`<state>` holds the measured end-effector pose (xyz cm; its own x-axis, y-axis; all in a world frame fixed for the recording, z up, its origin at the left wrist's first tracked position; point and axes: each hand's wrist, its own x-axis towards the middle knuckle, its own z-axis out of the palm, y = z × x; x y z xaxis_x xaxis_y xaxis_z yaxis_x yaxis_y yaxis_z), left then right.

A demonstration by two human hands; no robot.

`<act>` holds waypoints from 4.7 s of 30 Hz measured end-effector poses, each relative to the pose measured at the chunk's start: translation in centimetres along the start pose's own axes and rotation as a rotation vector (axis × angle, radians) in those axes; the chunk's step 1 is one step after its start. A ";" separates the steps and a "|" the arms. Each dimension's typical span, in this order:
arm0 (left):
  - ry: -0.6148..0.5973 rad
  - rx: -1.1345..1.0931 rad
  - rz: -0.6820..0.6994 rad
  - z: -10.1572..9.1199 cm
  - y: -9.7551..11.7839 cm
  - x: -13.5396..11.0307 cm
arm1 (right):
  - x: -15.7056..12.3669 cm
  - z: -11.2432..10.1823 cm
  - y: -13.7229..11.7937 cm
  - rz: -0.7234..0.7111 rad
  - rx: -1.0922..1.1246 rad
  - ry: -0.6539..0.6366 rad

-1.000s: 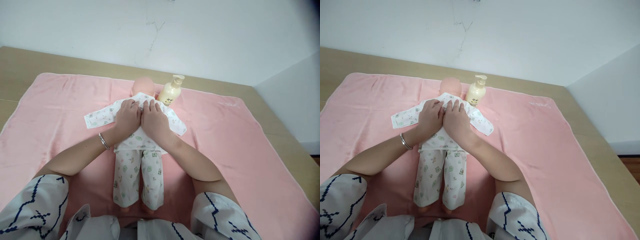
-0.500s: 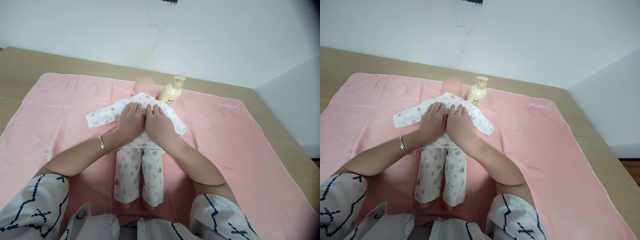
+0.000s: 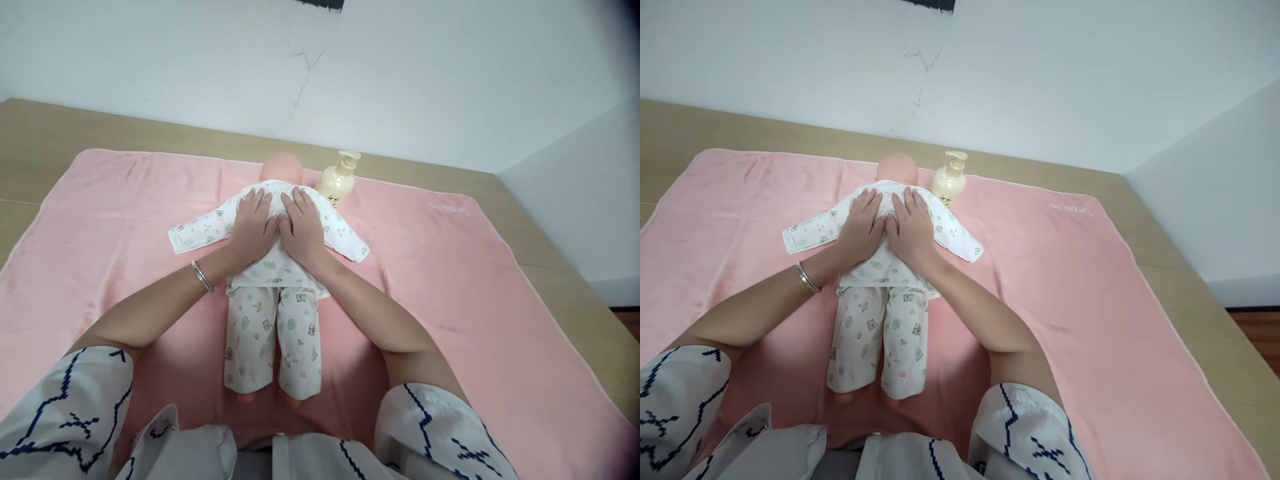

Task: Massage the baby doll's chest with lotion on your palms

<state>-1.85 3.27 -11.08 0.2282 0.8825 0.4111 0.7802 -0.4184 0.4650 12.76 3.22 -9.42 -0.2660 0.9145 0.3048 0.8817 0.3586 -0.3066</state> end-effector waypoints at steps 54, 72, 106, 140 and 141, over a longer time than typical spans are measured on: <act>0.155 0.043 0.070 0.1 0.4 -0.9 | -0.1 -3.1 -0.4 -0.150 -0.090 -0.243; 0.131 0.001 -0.012 0.3 0.5 -1.1 | 0.5 -2.6 -0.3 -0.080 -0.028 -0.237; 0.203 0.018 0.111 1.0 -0.4 -1.5 | -0.6 -2.4 -0.9 -0.067 -0.085 -0.228; 0.139 -0.047 0.033 0.9 -1.1 -0.9 | -0.2 -1.6 0.1 -0.150 -0.094 -0.102; 0.124 -0.055 0.024 1.2 -1.4 -0.8 | 0.0 -1.4 0.3 -0.159 -0.089 -0.099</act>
<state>-2.41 3.43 -12.93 0.1702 0.8402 0.5149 0.7414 -0.4534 0.4947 13.59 3.05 -8.23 -0.4377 0.8631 0.2519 0.8552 0.4861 -0.1797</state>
